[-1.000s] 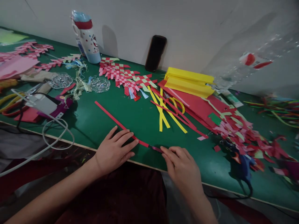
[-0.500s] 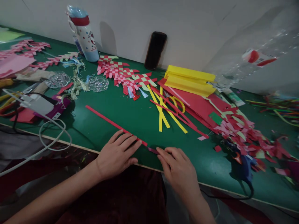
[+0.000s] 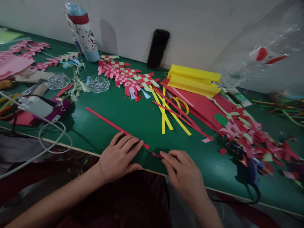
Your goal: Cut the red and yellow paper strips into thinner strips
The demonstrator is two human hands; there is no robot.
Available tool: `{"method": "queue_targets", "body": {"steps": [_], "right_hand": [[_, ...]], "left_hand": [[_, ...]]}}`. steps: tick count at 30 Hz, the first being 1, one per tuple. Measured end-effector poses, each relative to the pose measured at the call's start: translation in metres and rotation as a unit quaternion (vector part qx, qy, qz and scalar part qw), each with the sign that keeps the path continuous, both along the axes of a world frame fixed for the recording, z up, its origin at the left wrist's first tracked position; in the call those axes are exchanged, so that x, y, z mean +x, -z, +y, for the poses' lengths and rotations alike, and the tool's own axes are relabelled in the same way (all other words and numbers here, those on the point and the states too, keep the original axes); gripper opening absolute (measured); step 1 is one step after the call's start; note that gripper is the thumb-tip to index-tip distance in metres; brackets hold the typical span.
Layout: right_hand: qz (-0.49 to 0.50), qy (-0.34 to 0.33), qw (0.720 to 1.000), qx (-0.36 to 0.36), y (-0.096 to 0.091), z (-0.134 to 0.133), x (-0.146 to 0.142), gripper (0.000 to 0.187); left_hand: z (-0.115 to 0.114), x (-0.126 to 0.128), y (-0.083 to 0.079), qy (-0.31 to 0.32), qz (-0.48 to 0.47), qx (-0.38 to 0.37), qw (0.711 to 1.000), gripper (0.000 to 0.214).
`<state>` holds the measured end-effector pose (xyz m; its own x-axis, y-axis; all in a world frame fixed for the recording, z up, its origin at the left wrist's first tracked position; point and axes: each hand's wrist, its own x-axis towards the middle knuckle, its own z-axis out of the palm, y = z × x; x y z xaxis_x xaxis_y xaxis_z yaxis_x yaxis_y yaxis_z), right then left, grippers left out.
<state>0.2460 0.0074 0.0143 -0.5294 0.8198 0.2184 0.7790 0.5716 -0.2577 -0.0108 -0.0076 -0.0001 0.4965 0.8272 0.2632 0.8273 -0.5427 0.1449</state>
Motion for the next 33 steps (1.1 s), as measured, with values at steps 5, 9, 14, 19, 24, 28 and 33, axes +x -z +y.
{"method": "queue_targets", "body": {"steps": [5,9,14,19,24,28,33], "right_hand": [[-0.001,0.011,1.000,0.011,0.0008,0.0009,0.0013,0.026],[-0.003,0.014,1.000,0.014,0.0003,0.0011,0.0006,0.028],[-0.006,0.019,1.000,0.014,0.0004,0.0003,0.0019,0.027],[-0.012,0.017,1.000,0.007,-0.0012,-0.0002,0.0044,0.028],[-0.013,0.020,1.000,0.014,-0.0001,-0.0003,0.0057,0.028],[-0.010,0.029,0.999,0.023,0.0025,0.0001,0.0047,0.028],[-0.012,0.019,0.999,0.045,0.0023,0.0025,-0.0005,0.026]], "left_hand": [[0.0002,-0.0002,-0.0015,0.000,-0.003,0.000,1.000,0.068],[0.0003,-0.0005,-0.0005,0.001,-0.003,0.002,1.000,0.067],[0.0005,-0.0008,-0.0001,0.001,-0.004,0.001,1.000,0.066],[0.0004,-0.0006,-0.0013,-0.001,-0.009,-0.003,1.000,0.066],[0.0003,-0.0008,-0.0015,-0.001,-0.009,-0.004,1.000,0.065],[0.0003,-0.0010,-0.0009,0.001,-0.009,0.000,1.000,0.066],[0.0003,-0.0011,-0.0010,0.005,-0.001,-0.003,1.000,0.058]]}}
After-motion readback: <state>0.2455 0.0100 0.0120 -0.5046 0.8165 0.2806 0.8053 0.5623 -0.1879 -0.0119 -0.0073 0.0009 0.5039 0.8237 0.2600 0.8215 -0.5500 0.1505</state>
